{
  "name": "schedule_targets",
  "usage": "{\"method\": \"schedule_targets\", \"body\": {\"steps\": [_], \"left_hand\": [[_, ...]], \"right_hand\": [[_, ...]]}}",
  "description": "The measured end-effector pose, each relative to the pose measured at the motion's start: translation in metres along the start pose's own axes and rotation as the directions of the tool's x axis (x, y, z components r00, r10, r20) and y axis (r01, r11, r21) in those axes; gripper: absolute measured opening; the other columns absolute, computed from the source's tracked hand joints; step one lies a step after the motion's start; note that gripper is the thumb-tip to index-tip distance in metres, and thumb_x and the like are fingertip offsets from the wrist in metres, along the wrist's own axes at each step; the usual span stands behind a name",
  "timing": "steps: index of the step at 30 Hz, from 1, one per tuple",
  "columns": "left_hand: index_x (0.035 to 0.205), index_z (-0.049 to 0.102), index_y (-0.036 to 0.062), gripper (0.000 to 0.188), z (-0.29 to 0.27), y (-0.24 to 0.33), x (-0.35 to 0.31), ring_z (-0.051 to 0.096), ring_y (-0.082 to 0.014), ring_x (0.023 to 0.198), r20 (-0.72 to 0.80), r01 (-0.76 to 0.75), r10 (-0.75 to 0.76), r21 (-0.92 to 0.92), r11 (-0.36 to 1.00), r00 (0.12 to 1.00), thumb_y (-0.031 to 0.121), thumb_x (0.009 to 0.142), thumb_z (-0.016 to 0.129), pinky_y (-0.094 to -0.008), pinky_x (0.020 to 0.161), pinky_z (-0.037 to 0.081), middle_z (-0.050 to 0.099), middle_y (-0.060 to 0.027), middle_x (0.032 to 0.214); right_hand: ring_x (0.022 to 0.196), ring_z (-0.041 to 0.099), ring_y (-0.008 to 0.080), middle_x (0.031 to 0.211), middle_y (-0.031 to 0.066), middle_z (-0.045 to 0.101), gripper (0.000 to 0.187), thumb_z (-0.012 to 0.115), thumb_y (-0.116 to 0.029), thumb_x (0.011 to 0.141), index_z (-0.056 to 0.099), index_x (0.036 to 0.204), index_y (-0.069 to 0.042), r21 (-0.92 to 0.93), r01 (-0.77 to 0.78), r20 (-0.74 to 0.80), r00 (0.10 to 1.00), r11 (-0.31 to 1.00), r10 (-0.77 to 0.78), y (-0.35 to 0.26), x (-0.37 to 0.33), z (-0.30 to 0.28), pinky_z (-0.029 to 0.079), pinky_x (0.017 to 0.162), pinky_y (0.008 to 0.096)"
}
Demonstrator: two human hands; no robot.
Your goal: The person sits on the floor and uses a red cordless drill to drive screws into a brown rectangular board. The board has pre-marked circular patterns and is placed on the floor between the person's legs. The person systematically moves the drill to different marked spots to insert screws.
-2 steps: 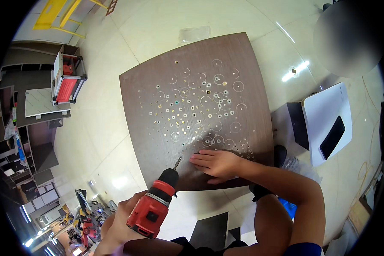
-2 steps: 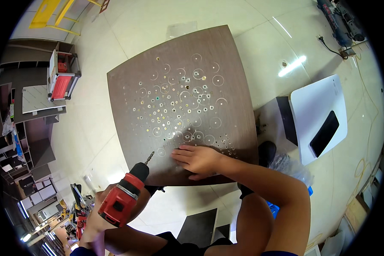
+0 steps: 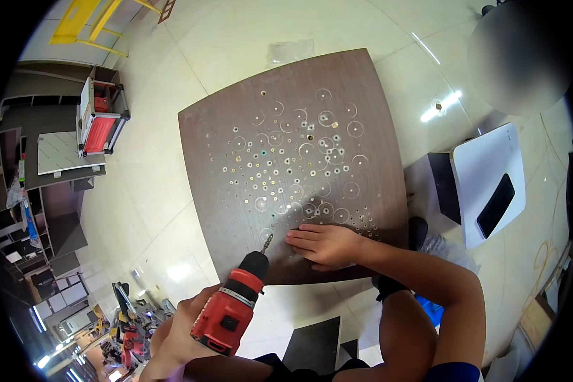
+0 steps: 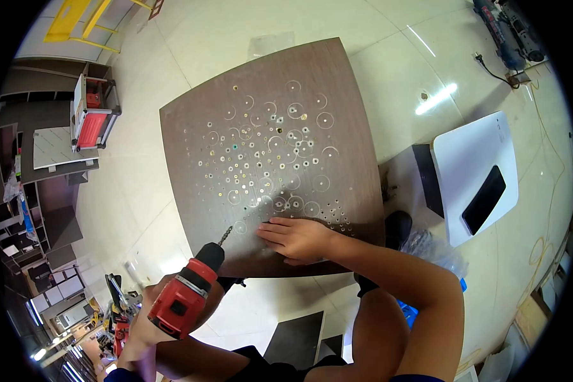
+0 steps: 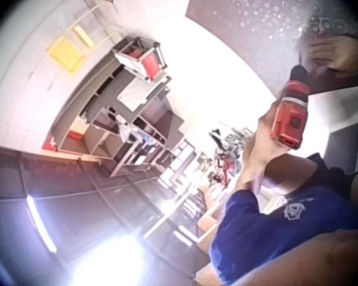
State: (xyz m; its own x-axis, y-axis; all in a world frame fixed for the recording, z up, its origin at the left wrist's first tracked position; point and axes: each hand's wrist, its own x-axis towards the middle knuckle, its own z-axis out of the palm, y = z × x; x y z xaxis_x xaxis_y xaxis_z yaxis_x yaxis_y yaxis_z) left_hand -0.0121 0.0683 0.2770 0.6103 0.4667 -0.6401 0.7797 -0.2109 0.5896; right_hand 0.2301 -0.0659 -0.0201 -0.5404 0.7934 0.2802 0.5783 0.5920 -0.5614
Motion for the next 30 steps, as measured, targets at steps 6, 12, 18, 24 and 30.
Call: {"method": "schedule_targets", "body": {"steps": [6,12,18,24,30], "left_hand": [[0.140,0.057,-0.0012,0.089,0.010,0.010,0.007,0.078,-0.0255,0.096,0.044,-0.046,0.045,0.006,0.999,0.998,0.027,0.064,0.094,-0.0347,0.088,0.058,0.077,-0.0144,0.108],[0.140,0.057,-0.0007,0.087,0.019,0.017,0.013,0.077,-0.0292,0.100,0.075,-0.018,0.020,-0.026,0.999,0.997,0.026,0.065,0.093,-0.0361,0.090,0.058,0.076,-0.0164,0.112],[0.140,0.056,-0.0010,0.087,0.025,0.014,0.014,0.075,-0.0357,0.101,0.061,-0.015,0.014,0.022,1.000,0.998,0.023,0.064,0.090,-0.0394,0.090,0.058,0.074,-0.0195,0.112],[0.138,0.057,0.0005,0.084,0.028,0.014,0.024,0.069,-0.0403,0.084,0.019,-0.158,0.157,0.063,0.985,0.987,0.024,0.063,0.088,-0.0451,0.080,0.056,0.072,-0.0177,0.105],[0.141,0.055,-0.0010,0.088,0.024,0.021,0.023,0.072,-0.0403,0.104,0.092,-0.117,0.104,0.151,0.982,0.990,0.025,0.063,0.088,-0.0426,0.092,0.058,0.070,-0.0220,0.119]], "right_hand": [[0.139,0.055,0.0304,0.143,0.0159,0.062,0.033,0.063,-0.017,0.089,0.071,0.117,-0.002,-0.155,-0.063,-0.235,0.972,0.986,0.025,0.004,-0.012,0.009,0.038,0.122,0.0463],[0.137,0.056,0.0320,0.137,0.0183,0.064,0.028,0.063,-0.016,0.086,0.073,0.108,-0.001,-0.162,-0.047,-0.267,0.964,0.986,0.002,0.000,0.009,0.018,0.041,0.120,0.0478],[0.136,0.057,0.0304,0.137,0.0161,0.064,0.027,0.066,-0.014,0.085,0.073,0.106,0.001,-0.161,-0.099,-0.301,0.952,0.982,0.046,0.008,-0.008,0.013,0.044,0.119,0.0463],[0.135,0.059,0.0298,0.137,0.0142,0.065,0.025,0.067,-0.009,0.088,0.073,0.109,0.002,-0.113,-0.119,-0.271,0.959,0.986,0.085,0.006,-0.009,-0.004,0.046,0.117,0.0453],[0.139,0.055,0.0302,0.140,0.0145,0.064,0.030,0.068,-0.008,0.084,0.072,0.112,0.002,-0.078,-0.127,-0.253,0.962,0.989,0.104,0.006,-0.009,-0.004,0.044,0.119,0.0465]]}}
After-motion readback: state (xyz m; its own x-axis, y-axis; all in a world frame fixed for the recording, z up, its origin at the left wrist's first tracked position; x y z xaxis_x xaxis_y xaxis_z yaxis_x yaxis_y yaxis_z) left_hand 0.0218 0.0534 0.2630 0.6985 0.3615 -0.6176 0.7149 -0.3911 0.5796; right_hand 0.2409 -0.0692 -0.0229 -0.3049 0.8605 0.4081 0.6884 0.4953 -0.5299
